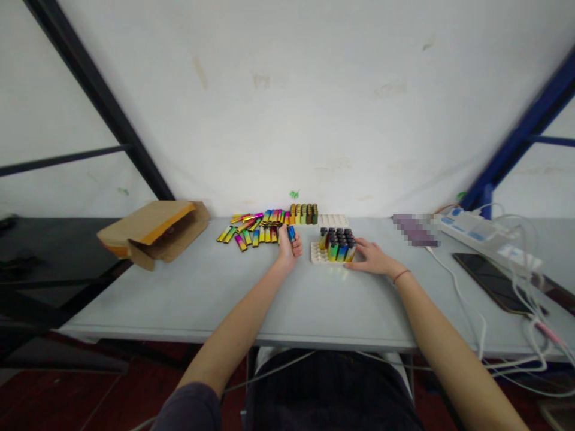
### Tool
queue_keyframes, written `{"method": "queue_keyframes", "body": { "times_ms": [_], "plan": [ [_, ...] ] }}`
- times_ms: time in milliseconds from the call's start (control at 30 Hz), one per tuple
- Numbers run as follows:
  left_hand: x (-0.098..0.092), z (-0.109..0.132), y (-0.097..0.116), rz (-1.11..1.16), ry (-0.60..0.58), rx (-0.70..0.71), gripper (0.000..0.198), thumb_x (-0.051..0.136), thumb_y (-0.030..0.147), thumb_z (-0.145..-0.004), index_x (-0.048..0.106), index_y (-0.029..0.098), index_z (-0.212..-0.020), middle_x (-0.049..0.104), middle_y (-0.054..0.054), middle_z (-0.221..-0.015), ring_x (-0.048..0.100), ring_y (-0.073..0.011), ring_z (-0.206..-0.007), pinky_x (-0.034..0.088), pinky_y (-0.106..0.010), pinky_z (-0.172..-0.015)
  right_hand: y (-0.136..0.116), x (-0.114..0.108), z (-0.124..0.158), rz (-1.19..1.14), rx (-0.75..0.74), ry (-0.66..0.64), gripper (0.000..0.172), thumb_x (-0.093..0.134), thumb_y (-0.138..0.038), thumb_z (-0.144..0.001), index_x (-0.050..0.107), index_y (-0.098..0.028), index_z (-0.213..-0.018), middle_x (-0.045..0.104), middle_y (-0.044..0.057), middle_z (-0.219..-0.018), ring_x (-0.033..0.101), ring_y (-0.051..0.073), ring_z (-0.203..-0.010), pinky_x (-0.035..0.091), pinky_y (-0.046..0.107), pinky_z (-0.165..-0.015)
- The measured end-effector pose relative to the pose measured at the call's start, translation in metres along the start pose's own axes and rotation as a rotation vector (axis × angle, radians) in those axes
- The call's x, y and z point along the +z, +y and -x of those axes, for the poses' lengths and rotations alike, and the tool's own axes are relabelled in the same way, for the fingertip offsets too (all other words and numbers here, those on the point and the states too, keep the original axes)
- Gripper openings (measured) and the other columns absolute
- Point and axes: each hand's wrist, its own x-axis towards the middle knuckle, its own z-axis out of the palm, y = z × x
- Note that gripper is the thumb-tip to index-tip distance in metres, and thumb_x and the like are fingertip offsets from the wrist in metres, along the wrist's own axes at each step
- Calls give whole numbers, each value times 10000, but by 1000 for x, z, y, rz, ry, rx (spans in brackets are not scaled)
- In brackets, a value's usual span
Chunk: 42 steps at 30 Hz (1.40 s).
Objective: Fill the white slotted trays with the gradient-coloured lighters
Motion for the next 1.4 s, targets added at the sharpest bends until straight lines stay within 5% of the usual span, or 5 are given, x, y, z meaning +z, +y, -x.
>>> {"method": "queue_keyframes", "body": {
  "times_ms": [567, 700, 867, 1167, 1400],
  "plan": [
    [0, -4, -6, -183, -51, 46, 425, 415, 609, -875, 422, 217, -709, 291, 102, -442, 197, -52, -316, 128, -181, -350, -1, 0, 0, 23, 6, -4, 814, 588, -749, -775, 555, -230, -1402, 386, 152, -1575, 325, 396, -1453, 241, 588, -1185],
    [-5, -6, -13, -548, -127, 381, 311, 532, 523, -889, 507, 213, -902, 530, 53, -630, 418, -69, -427, 313, -190, -422, -2, -1, 0, 28, -2, -16, 836, 572, -746, -785, 551, -184, -1404, 375, 188, -1573, 327, 404, -1449, 245, 602, -1176],
    [-8, -5, -12, -977, -248, 887, 349, 555, 488, -908, 650, 173, -1025, 675, -117, -1086, 625, -212, -1011, 513, -338, -856, -1, 0, -1, 26, -13, -7, 816, 571, -743, -787, 541, -224, -1416, 382, 165, -1574, 331, 409, -1445, 249, 626, -1163],
    [-5, -1, -18, -1051, -390, 710, 344, 596, 414, -883, 706, 186, -1116, 725, -81, -1148, 660, -209, -992, 542, -288, -792, 0, 1, -1, 25, 3, -12, 844, 577, -750, -780, 538, -204, -1422, 370, 178, -1578, 324, 412, -1449, 238, 618, -1170],
    [-7, 1, -22, -1180, -462, 789, 285, 591, 352, -900, 695, 191, -1111, 672, -83, -1111, 650, -187, -958, 546, -303, -834, 0, 1, -1, 40, 0, -15, 859, 556, -762, -784, 525, -201, -1433, 370, 170, -1580, 316, 394, -1459, 246, 584, -1181]
  ]
}}
